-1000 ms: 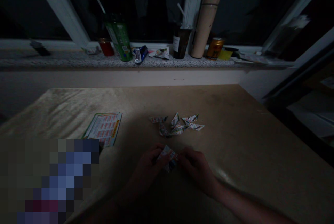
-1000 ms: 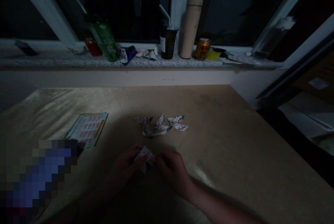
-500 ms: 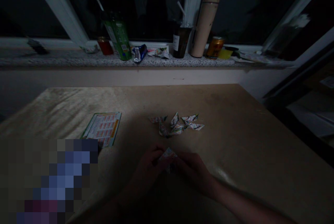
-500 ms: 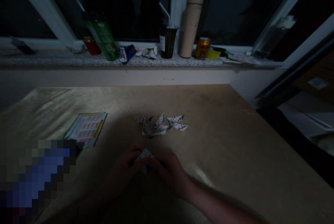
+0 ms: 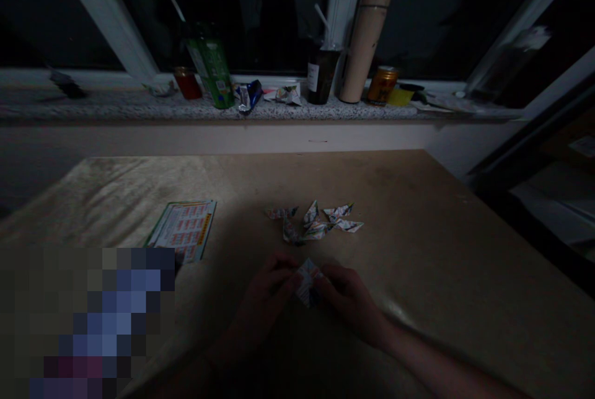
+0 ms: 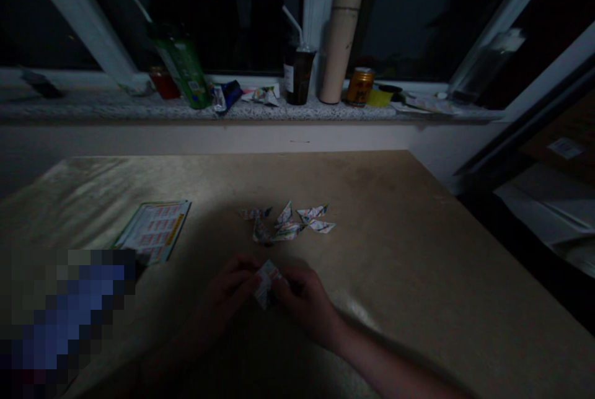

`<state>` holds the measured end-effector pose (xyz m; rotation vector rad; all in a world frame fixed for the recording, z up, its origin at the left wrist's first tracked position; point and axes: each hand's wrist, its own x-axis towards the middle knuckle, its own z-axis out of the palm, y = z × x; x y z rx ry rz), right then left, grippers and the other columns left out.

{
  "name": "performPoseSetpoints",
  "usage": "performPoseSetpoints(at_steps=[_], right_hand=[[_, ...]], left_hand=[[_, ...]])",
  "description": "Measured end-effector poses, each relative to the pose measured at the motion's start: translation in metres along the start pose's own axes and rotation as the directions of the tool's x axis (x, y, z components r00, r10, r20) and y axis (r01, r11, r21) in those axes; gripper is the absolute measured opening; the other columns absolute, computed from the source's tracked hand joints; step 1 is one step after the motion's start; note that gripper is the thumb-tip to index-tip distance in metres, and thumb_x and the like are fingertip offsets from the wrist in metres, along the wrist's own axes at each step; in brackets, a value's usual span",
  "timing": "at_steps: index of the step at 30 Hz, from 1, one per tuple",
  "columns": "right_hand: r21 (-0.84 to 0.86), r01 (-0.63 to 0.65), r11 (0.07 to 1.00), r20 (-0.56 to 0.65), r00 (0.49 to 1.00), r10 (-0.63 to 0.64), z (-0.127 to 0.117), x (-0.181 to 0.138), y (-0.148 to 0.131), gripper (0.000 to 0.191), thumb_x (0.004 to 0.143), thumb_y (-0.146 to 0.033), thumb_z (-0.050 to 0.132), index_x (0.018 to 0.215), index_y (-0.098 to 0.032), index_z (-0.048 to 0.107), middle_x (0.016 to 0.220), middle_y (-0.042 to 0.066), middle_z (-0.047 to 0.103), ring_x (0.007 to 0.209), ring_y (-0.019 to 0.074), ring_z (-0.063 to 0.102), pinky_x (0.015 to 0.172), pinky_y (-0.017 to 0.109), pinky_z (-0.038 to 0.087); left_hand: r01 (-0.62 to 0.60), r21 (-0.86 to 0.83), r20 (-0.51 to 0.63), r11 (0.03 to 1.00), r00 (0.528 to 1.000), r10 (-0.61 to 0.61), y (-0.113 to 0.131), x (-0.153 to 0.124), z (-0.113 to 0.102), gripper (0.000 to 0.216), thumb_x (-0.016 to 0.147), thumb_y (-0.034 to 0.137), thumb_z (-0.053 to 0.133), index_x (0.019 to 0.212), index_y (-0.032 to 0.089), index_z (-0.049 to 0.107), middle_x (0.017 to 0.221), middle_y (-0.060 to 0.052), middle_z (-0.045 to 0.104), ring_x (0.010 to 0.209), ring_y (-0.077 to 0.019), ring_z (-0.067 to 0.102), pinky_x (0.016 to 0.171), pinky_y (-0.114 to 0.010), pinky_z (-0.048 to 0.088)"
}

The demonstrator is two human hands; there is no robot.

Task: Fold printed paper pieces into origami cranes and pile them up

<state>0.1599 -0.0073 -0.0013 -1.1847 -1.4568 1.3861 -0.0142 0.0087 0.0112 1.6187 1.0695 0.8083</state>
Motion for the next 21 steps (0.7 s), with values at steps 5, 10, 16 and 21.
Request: performPoseSetpoints(at_steps=[5,10,16,21], right_hand=[[-0.010,0.003,1.000,0.069,0.998,-0.003,0.0003,0.0004,0.0011,0.034,0.084,-0.044,0.050,0.070,-0.014,0.054,0.061,-0.003,0.042,0.055,0.0092,0.035,0.049,0.020,0.028],[-0.007,0.027,1.000,0.069,0.997,-0.026,-0.0004,-0.0002,-0.0001,0.033,0.085,-0.043,0.049,0.068,-0.014,0.053,0.060,-0.003,0.040,0.054,0.0088,0.033,0.047,0.020,0.026],[0.074,-0.026,0.997,0.087,0.996,0.019,-0.0014,0.0027,0.0019,0.037,0.083,-0.047,0.051,0.066,-0.014,0.055,0.056,-0.003,0.039,0.050,0.0081,0.031,0.045,0.020,0.025],[0.045,-0.025,0.999,-0.028,0.999,0.026,0.0006,0.0053,0.0044,0.040,0.080,-0.049,0.053,0.061,-0.014,0.053,0.055,-0.004,0.040,0.050,0.0084,0.034,0.047,0.020,0.028]], left_hand=[[-0.029,0.021,0.017,0.999,0.999,0.029,0.0001,-0.0014,0.0015,0.023,0.088,0.025,0.047,0.075,0.018,0.065,0.093,-0.002,0.052,0.088,-0.0161,0.052,0.081,-0.024,0.041],[-0.048,0.021,0.036,0.999,0.998,0.047,-0.0024,-0.0029,0.0037,0.022,0.089,0.025,0.045,0.075,0.018,0.061,0.091,-0.002,0.051,0.086,-0.0152,0.052,0.077,-0.022,0.041],[-0.042,0.023,0.063,0.999,0.997,0.041,-0.0006,-0.0018,0.0031,0.024,0.090,0.025,0.043,0.076,0.017,0.060,0.088,-0.003,0.052,0.083,-0.0155,0.052,0.075,-0.023,0.041],[-0.023,0.030,0.072,0.999,0.997,0.021,0.0008,-0.0032,0.0027,0.024,0.090,0.026,0.044,0.074,0.017,0.060,0.084,-0.002,0.052,0.080,-0.0148,0.052,0.074,-0.022,0.041]])
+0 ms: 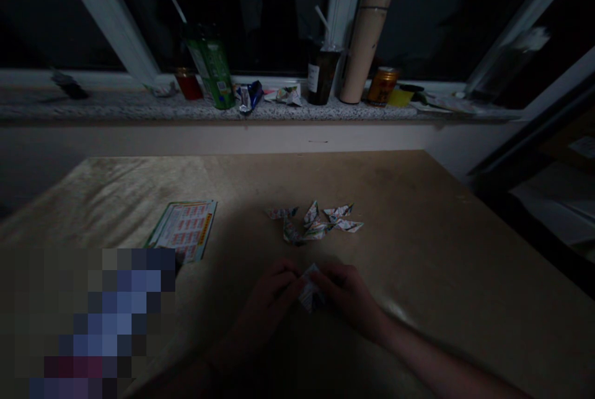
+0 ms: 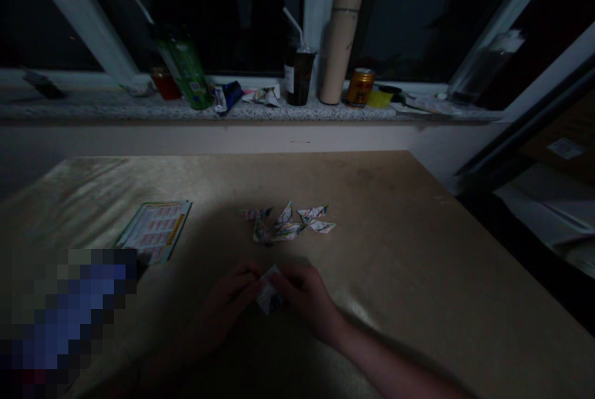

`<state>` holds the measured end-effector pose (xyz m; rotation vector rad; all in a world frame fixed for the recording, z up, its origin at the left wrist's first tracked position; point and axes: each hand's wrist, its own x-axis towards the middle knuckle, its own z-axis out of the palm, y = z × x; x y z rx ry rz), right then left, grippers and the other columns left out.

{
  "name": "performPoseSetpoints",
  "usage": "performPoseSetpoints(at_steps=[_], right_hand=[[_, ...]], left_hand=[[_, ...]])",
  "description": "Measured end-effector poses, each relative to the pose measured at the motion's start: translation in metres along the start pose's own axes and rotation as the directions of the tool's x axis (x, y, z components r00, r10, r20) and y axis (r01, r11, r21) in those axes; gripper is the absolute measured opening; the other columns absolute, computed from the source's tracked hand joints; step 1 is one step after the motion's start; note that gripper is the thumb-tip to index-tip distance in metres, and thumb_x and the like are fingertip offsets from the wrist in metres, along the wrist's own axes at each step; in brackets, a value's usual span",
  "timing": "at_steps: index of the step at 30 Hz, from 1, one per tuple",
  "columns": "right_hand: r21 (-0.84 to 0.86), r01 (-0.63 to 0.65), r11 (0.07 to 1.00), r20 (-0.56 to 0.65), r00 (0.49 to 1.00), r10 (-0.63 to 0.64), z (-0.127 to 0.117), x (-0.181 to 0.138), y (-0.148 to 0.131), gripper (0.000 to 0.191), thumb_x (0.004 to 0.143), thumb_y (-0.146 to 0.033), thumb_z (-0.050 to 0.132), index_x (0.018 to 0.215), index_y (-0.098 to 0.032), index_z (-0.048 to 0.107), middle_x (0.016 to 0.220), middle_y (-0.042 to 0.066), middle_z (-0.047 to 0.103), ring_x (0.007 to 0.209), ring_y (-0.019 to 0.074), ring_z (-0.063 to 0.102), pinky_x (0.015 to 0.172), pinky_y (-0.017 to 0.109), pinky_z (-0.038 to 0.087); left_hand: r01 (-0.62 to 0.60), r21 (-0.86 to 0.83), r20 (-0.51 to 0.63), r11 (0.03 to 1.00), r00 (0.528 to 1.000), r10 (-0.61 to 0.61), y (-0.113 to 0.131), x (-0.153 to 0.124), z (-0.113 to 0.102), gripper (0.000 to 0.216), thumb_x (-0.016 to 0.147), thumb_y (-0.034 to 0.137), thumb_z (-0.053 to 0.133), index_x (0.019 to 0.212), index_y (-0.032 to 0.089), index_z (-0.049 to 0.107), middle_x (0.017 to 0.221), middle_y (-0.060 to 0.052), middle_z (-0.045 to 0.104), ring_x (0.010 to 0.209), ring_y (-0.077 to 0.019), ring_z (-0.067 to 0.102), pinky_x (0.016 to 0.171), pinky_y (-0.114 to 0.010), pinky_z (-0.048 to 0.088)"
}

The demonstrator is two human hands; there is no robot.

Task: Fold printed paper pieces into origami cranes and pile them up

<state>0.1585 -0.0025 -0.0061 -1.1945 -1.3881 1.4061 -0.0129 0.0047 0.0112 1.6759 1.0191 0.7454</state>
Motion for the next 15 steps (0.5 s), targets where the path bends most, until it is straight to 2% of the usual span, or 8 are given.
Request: performPoseSetpoints(at_steps=[5,10,15], right_hand=[[0.044,-0.014,0.999,-0.016,1.000,0.015,-0.0005,0.0004,0.0006,0.039,0.078,-0.050,0.055,0.061,-0.015,0.051,0.055,-0.004,0.040,0.050,0.0084,0.034,0.045,0.020,0.028],[-0.005,0.037,0.999,-0.038,0.999,-0.037,-0.0022,-0.0017,0.0018,0.038,0.080,-0.047,0.053,0.059,-0.016,0.048,0.055,-0.004,0.038,0.050,0.0085,0.033,0.045,0.020,0.028],[-0.041,0.061,0.997,-0.070,0.996,-0.064,-0.0011,-0.0034,0.0014,0.037,0.081,-0.045,0.052,0.059,-0.016,0.051,0.054,-0.003,0.040,0.050,0.0091,0.035,0.045,0.020,0.029]], left_hand=[[0.003,0.050,0.033,0.999,0.999,-0.005,-0.0020,-0.0013,0.0011,0.025,0.089,0.027,0.046,0.071,0.017,0.060,0.085,-0.002,0.054,0.081,-0.0149,0.052,0.074,-0.022,0.040],[-0.004,0.109,0.029,0.994,1.000,0.001,-0.0064,-0.0008,0.0021,0.026,0.088,0.028,0.046,0.070,0.017,0.061,0.086,-0.003,0.055,0.086,-0.0168,0.052,0.079,-0.024,0.039],[0.003,0.096,0.022,0.995,1.000,-0.005,-0.0049,-0.0011,0.0023,0.025,0.088,0.027,0.046,0.070,0.018,0.061,0.088,-0.003,0.056,0.086,-0.0174,0.052,0.079,-0.025,0.040]])
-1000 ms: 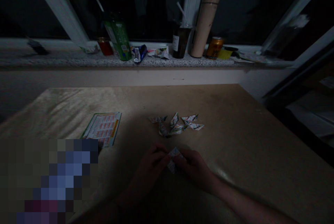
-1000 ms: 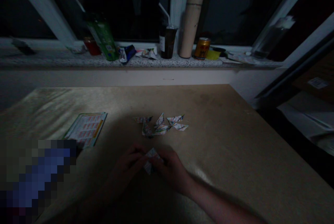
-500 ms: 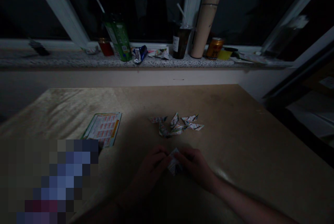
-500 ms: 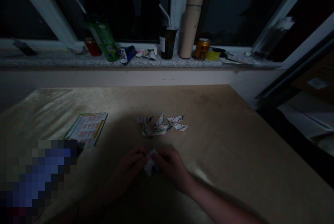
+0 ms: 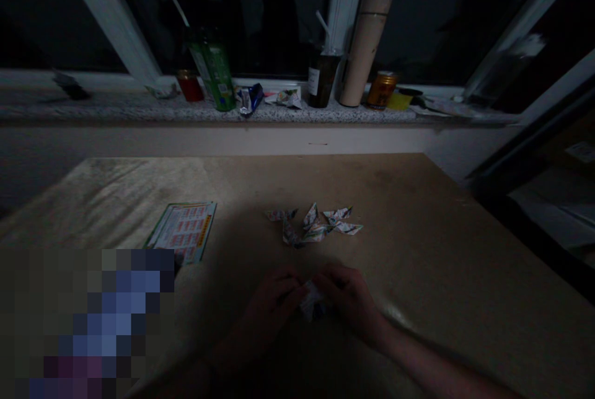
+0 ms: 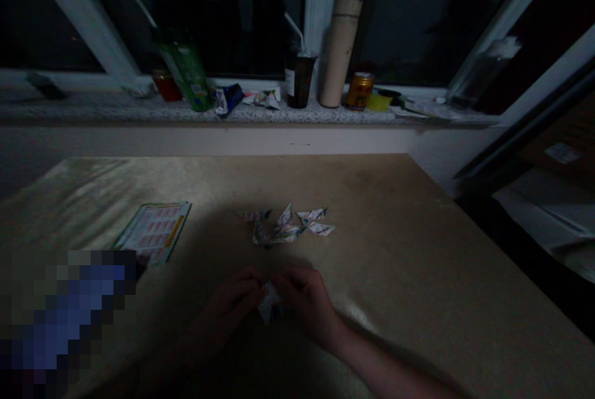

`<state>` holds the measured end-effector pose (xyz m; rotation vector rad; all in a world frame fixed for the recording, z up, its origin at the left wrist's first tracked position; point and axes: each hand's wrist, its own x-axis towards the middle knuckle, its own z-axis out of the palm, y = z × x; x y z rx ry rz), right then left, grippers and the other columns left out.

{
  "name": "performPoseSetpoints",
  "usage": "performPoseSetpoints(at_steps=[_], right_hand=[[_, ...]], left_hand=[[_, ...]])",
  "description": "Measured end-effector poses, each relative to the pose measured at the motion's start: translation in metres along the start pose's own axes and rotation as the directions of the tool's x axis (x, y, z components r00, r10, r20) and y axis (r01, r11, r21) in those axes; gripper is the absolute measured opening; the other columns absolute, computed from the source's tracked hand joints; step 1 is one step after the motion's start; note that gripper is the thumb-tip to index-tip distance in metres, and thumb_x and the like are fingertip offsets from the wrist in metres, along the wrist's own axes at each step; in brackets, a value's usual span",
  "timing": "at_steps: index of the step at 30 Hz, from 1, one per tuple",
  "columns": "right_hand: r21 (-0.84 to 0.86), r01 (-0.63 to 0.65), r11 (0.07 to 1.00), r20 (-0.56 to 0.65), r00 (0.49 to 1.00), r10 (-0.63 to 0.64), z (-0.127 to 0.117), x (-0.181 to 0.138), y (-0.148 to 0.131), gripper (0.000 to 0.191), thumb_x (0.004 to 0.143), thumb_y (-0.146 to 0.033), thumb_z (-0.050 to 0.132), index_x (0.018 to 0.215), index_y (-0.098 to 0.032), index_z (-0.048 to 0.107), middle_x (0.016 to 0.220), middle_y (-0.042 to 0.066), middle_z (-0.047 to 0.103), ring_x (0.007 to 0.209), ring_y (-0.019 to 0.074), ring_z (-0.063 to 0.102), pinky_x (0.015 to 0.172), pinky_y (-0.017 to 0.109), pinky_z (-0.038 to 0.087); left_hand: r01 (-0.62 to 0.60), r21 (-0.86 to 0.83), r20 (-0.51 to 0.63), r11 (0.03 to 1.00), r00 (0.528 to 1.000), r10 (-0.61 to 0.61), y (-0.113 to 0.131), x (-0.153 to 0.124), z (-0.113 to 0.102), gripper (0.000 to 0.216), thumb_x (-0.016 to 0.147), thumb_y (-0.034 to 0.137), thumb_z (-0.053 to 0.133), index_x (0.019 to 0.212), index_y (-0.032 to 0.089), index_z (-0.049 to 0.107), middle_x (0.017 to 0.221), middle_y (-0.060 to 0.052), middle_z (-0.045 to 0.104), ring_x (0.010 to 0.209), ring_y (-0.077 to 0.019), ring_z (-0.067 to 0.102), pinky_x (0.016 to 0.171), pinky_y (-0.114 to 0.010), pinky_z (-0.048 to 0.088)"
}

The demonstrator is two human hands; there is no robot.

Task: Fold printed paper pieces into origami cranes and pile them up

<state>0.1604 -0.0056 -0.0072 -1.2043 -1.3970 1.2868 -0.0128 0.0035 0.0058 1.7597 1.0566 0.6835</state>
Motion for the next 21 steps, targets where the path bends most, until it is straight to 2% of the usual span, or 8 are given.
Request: performPoseSetpoints(at_steps=[3,6,8,12,18,21], right_hand=[[-0.020,-0.022,1.000,-0.008,1.000,0.022,0.0014,0.0004,-0.0026,0.037,0.079,-0.049,0.053,0.062,-0.015,0.055,0.056,-0.003,0.043,0.052,0.0098,0.038,0.046,0.021,0.031],[-0.032,-0.048,0.998,0.058,0.997,0.050,0.0016,0.0005,-0.0040,0.039,0.081,-0.051,0.051,0.068,-0.014,0.058,0.059,-0.002,0.045,0.052,0.0096,0.038,0.046,0.021,0.030],[-0.023,-0.060,0.998,0.092,0.994,0.062,0.0011,-0.0001,-0.0035,0.042,0.084,-0.051,0.047,0.066,-0.014,0.058,0.057,-0.002,0.045,0.051,0.0088,0.037,0.045,0.020,0.028],[0.017,-0.067,0.998,0.083,0.994,0.065,0.0012,-0.0018,-0.0027,0.046,0.083,-0.052,0.048,0.061,-0.013,0.056,0.052,-0.002,0.044,0.047,0.0078,0.035,0.043,0.020,0.025],[0.007,-0.108,0.994,0.108,0.988,0.107,0.0031,-0.0010,-0.0057,0.047,0.083,-0.053,0.048,0.059,-0.014,0.054,0.050,-0.003,0.042,0.045,0.0072,0.033,0.041,0.020,0.023],[-0.017,-0.077,0.997,0.061,0.995,0.078,0.0024,-0.0013,-0.0043,0.045,0.083,-0.052,0.048,0.059,-0.014,0.053,0.052,-0.003,0.042,0.047,0.0078,0.035,0.043,0.020,0.025]], left_hand=[[0.012,-0.053,-0.024,0.999,1.000,-0.014,0.0026,0.0012,-0.0014,0.024,0.088,0.028,0.045,0.073,0.018,0.061,0.085,-0.003,0.056,0.083,-0.0169,0.053,0.075,-0.024,0.041],[0.037,-0.115,-0.085,0.993,0.995,-0.047,0.0041,0.0034,-0.0030,0.025,0.089,0.030,0.044,0.073,0.018,0.059,0.079,-0.001,0.055,0.076,-0.0159,0.054,0.070,-0.023,0.042],[0.040,-0.133,-0.118,0.990,0.991,-0.056,0.0046,0.0044,-0.0035,0.026,0.088,0.031,0.045,0.070,0.018,0.058,0.078,-0.001,0.055,0.074,-0.0158,0.054,0.069,-0.022,0.042],[0.045,-0.133,-0.117,0.990,0.991,-0.060,0.0052,0.0042,-0.0030,0.026,0.088,0.030,0.045,0.070,0.018,0.058,0.081,-0.002,0.057,0.077,-0.0162,0.055,0.072,-0.022,0.042],[0.065,-0.156,-0.136,0.986,0.987,-0.086,0.0033,0.0015,-0.0031,0.021,0.090,0.029,0.042,0.087,0.019,0.060,0.090,-0.001,0.060,0.084,-0.0170,0.056,0.077,-0.023,0.042],[0.105,-0.180,-0.169,0.978,0.976,-0.136,0.0038,0.0017,-0.0039,0.020,0.089,0.029,0.042,0.093,0.019,0.059,0.090,-0.001,0.061,0.085,-0.0178,0.057,0.077,-0.025,0.043]])
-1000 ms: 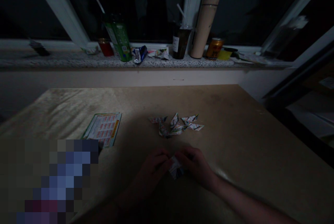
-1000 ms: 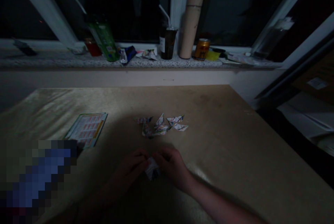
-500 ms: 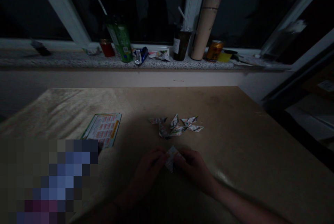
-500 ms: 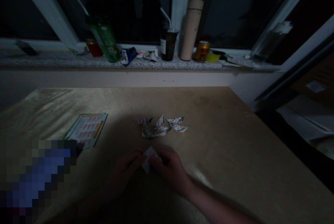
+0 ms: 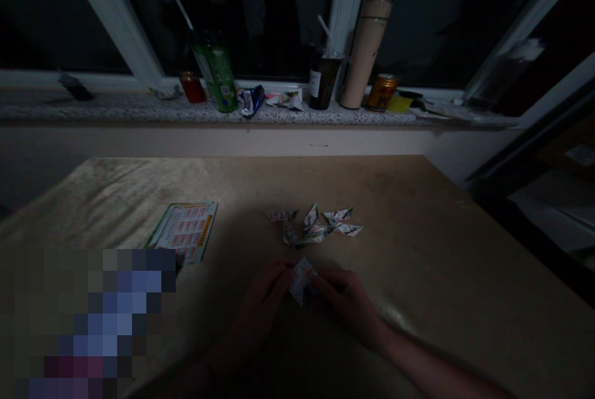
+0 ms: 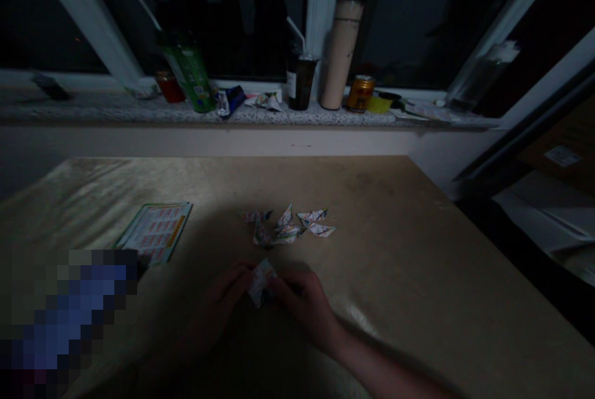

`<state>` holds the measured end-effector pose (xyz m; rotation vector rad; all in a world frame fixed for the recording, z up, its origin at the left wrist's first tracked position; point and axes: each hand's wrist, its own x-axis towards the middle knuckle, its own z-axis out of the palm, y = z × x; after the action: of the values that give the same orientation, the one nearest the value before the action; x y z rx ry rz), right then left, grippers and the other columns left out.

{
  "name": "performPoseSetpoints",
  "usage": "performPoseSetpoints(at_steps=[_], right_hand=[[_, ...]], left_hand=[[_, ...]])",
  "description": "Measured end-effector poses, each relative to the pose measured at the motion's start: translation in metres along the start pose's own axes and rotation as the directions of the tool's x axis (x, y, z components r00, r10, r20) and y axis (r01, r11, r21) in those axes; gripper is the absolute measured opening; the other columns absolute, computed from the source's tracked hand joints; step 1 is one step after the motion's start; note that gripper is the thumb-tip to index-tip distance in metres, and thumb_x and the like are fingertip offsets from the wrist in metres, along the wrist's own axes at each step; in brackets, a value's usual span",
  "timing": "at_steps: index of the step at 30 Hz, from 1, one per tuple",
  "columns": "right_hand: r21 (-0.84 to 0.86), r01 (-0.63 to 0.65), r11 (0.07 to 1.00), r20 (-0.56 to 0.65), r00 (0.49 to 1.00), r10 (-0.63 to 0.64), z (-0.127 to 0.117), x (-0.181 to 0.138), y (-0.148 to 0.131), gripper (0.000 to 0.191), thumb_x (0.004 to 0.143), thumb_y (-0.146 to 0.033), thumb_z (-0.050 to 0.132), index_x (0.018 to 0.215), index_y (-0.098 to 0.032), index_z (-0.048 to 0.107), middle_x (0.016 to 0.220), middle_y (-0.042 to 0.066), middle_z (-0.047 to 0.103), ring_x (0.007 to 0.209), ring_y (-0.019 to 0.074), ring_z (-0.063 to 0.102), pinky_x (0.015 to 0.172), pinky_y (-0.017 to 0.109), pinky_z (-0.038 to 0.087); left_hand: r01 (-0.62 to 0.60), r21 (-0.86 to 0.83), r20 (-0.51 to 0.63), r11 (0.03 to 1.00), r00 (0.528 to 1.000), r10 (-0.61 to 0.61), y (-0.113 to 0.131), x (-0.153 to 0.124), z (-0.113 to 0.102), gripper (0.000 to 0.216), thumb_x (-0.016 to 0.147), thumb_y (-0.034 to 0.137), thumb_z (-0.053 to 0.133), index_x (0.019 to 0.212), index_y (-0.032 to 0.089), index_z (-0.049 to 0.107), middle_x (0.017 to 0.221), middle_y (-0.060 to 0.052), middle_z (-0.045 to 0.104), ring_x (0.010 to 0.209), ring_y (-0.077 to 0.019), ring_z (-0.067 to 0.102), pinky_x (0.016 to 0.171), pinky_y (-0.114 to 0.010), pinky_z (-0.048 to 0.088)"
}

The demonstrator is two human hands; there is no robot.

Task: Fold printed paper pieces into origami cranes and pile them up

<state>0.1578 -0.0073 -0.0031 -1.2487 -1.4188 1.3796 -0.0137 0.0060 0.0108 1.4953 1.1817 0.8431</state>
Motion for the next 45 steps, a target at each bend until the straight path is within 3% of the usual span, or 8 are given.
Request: performPoseSetpoints(at_steps=[5,9,15,23,32,39,45], right_hand=[[-0.011,0.014,1.000,-0.040,0.999,-0.015,-0.001,-0.002,0.003,0.045,0.085,-0.051,0.045,0.059,-0.015,0.052,0.052,-0.003,0.041,0.046,0.0079,0.034,0.042,0.021,0.025],[-0.073,0.006,0.997,-0.153,0.988,-0.017,0.000,0.000,0.005,0.045,0.082,-0.052,0.048,0.056,-0.015,0.051,0.051,-0.003,0.038,0.047,0.0087,0.033,0.042,0.021,0.025],[-0.162,0.058,0.985,-0.257,0.961,-0.099,0.001,0.002,0.008,0.037,0.079,-0.046,0.056,0.057,-0.016,0.050,0.053,-0.004,0.040,0.050,0.0098,0.036,0.046,0.022,0.030],[-0.078,0.175,0.982,-0.178,0.966,-0.186,0.001,-0.004,0.005,0.020,0.084,-0.034,0.054,0.073,-0.018,0.050,0.066,-0.002,0.047,0.059,0.0120,0.043,0.053,0.023,0.035],[-0.166,0.328,0.930,-0.104,0.932,-0.347,-0.001,-0.006,0.001,0.012,0.082,-0.027,0.056,0.078,-0.020,0.048,0.077,0.000,0.046,0.071,0.0151,0.044,0.061,0.026,0.036],[-0.162,0.344,0.925,-0.049,0.933,-0.356,0.000,-0.006,0.000,0.008,0.083,-0.026,0.056,0.087,-0.021,0.050,0.087,0.002,0.048,0.079,0.0163,0.046,0.066,0.026,0.039],[-0.177,0.356,0.918,-0.030,0.930,-0.366,-0.001,-0.007,-0.001,0.009,0.083,-0.027,0.055,0.089,-0.021,0.050,0.091,0.004,0.048,0.085,0.0179,0.047,0.073,0.028,0.041]], left_hand=[[-0.016,-0.040,-0.034,0.999,0.999,0.015,0.001,0.001,0.002,0.018,0.089,0.029,0.044,0.091,0.018,0.058,0.095,-0.003,0.061,0.089,-0.0186,0.057,0.080,-0.027,0.044],[-0.074,-0.102,-0.069,0.992,0.995,0.067,-0.004,0.000,0.005,0.025,0.088,0.028,0.049,0.112,0.020,0.050,0.109,-0.005,0.059,0.101,-0.0194,0.055,0.090,-0.032,0.042],[-0.195,0.045,0.033,0.980,0.980,0.194,-0.008,-0.002,0.004,0.023,0.088,0.021,0.048,0.108,0.025,0.060,0.124,-0.003,0.052,0.116,-0.0198,0.047,0.101,-0.035,0.034],[-0.234,0.105,0.096,0.966,0.970,0.225,0.000,-0.004,0.004,0.030,0.087,0.016,0.050,0.115,0.027,0.055,0.127,-0.003,0.051,0.118,-0.0206,0.045,0.102,-0.037,0.034],[-0.315,0.176,0.128,0.933,0.947,0.296,-0.009,-0.006,0.003,0.033,0.083,0.016,0.055,0.114,0.026,0.055,0.138,-0.004,0.039,0.126,-0.0232,0.036,0.105,-0.039,0.029],[-0.191,0.057,0.184,0.980,0.967,0.178,-0.005,-0.008,0.003,0.038,0.086,0.021,0.053,0.123,0.027,0.049,0.130,-0.003,0.051,0.118,-0.0215,0.047,0.102,-0.037,0.035],[-0.170,0.060,0.251,0.984,0.956,0.150,-0.003,-0.012,0.003,0.048,0.084,0.023,0.055,0.130,0.024,0.043,0.128,-0.006,0.053,0.115,-0.0246,0.050,0.100,-0.039,0.037]])
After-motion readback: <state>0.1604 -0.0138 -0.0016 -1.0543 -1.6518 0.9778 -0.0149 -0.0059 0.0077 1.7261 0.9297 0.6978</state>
